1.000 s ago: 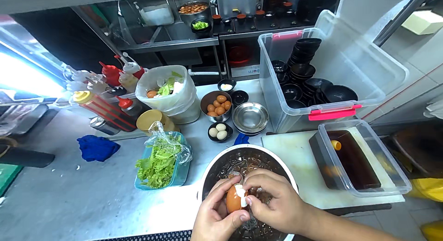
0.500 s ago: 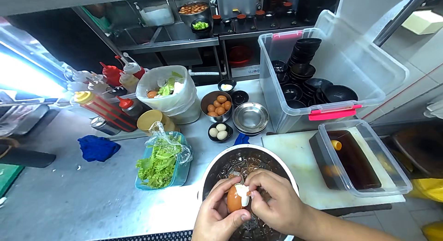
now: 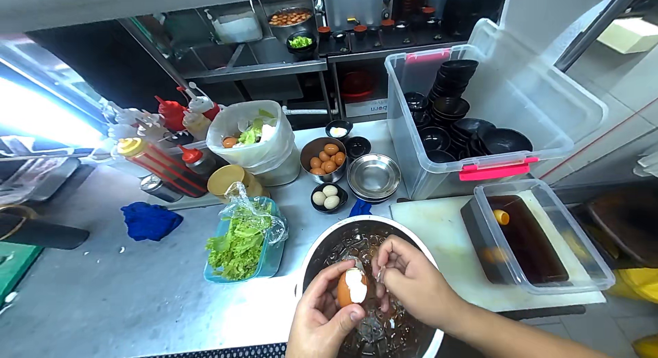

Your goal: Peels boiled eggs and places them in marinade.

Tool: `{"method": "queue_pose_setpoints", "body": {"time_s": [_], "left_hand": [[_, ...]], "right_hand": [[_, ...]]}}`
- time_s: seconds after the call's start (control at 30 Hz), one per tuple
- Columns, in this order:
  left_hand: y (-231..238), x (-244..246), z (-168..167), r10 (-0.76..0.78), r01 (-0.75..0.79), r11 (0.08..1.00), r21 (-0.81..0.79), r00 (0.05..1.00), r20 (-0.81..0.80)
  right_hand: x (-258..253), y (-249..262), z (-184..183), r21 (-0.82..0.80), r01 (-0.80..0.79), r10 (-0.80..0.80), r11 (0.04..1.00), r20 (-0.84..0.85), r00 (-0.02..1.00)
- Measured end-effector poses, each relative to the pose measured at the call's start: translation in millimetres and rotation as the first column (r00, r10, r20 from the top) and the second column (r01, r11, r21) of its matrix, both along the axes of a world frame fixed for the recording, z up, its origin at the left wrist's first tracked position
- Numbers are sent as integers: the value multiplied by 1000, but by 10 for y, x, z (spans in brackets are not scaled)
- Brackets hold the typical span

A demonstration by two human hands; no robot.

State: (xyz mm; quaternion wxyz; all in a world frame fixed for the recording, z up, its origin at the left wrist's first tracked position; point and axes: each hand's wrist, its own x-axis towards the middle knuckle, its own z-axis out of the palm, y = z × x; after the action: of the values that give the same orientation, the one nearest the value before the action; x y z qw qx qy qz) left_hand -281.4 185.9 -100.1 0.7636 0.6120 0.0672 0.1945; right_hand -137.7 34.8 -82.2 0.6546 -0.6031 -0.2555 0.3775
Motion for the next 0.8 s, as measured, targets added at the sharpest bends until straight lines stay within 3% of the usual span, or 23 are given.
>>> {"method": "queue_pose_setpoints", "body": {"time_s": [0.23,0.53,0.8], "left_hand": [[-71,23,-42,102,-102,993,51,995,11],[-126,9,-73,170,-151,901,408,985,-11],[-141,4,-66,157,-134,887,441,987,-16]], "right_hand": [[-29,-50,23,-29,-192,192,981,-9,981],[-80,-46,4,-55,-121,125,991,76,989],[-66,-66,-4,-68,-123,128,990,88,988]]}}
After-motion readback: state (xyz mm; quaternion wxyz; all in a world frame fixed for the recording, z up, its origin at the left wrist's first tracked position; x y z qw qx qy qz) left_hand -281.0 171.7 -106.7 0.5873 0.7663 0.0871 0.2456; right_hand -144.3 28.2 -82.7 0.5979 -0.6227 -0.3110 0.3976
